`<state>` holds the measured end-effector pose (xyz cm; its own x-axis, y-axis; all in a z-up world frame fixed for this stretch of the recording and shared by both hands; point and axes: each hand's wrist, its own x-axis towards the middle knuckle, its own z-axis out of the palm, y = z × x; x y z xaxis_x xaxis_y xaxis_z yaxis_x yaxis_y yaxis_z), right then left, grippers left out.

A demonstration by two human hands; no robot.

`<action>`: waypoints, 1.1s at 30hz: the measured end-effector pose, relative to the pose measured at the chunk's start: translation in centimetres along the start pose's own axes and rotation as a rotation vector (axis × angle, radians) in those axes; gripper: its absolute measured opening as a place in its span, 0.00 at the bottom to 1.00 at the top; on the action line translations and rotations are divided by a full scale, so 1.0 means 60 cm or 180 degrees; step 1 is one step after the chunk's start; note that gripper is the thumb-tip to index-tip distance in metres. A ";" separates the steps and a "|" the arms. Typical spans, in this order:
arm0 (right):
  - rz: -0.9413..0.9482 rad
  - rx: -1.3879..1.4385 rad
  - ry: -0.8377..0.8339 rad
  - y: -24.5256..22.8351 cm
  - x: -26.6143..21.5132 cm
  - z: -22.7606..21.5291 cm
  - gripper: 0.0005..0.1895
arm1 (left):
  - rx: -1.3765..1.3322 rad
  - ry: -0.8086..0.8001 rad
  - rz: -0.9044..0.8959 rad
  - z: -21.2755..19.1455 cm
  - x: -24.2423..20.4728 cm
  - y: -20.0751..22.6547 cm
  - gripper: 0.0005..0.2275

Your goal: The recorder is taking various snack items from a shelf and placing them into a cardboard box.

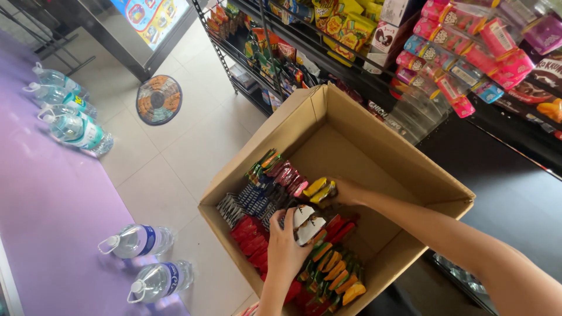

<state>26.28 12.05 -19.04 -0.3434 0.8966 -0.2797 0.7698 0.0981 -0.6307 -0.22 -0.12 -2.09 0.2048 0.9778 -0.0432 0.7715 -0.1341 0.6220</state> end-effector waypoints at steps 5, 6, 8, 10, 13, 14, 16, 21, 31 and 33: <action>-0.0270 0.0121 0.0173 0.035 0.011 0.044 0.39 | -0.0312 -0.0200 -0.0125 -0.003 -0.007 0.016 0.40; -0.0267 0.0120 0.0173 0.020 0.005 0.036 0.39 | -0.0314 -0.0201 -0.0123 0.001 -0.010 0.013 0.40; -0.0057 -0.0062 0.0164 -0.012 -0.007 0.021 0.42 | -0.0326 -0.0085 0.0048 0.007 -0.016 0.008 0.40; 0.0024 -0.0072 0.0175 -0.024 -0.010 0.018 0.41 | -0.0252 -0.0158 0.0073 0.000 -0.016 0.016 0.40; 0.0099 0.0033 0.0184 -0.047 -0.021 0.007 0.38 | -0.0230 -0.0207 0.0133 0.002 -0.021 0.020 0.40; 0.0093 0.0157 0.0174 -0.057 -0.027 0.003 0.37 | -0.0277 -0.0188 0.0160 0.004 -0.025 0.021 0.40; 0.0071 0.0170 0.0138 -0.053 -0.024 0.001 0.36 | -0.0302 -0.0224 0.0147 0.002 -0.023 0.020 0.39; -0.0491 -0.0094 0.0383 0.021 0.006 0.023 0.44 | -0.0353 -0.0167 0.0256 -0.006 -0.017 0.015 0.39; -0.0746 0.0456 0.0528 -0.031 -0.043 -0.019 0.35 | -0.0970 -0.0592 0.0369 0.001 0.008 -0.009 0.42; -0.0882 0.0489 0.0643 -0.050 -0.050 -0.017 0.34 | -0.1036 -0.0623 0.0343 -0.004 0.001 -0.008 0.42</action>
<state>25.52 9.51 -15.58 -0.4023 0.9138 0.0556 0.5676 0.2967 -0.7680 -0.73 0.05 -2.19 0.4095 0.9075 -0.0929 0.5143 -0.1456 0.8452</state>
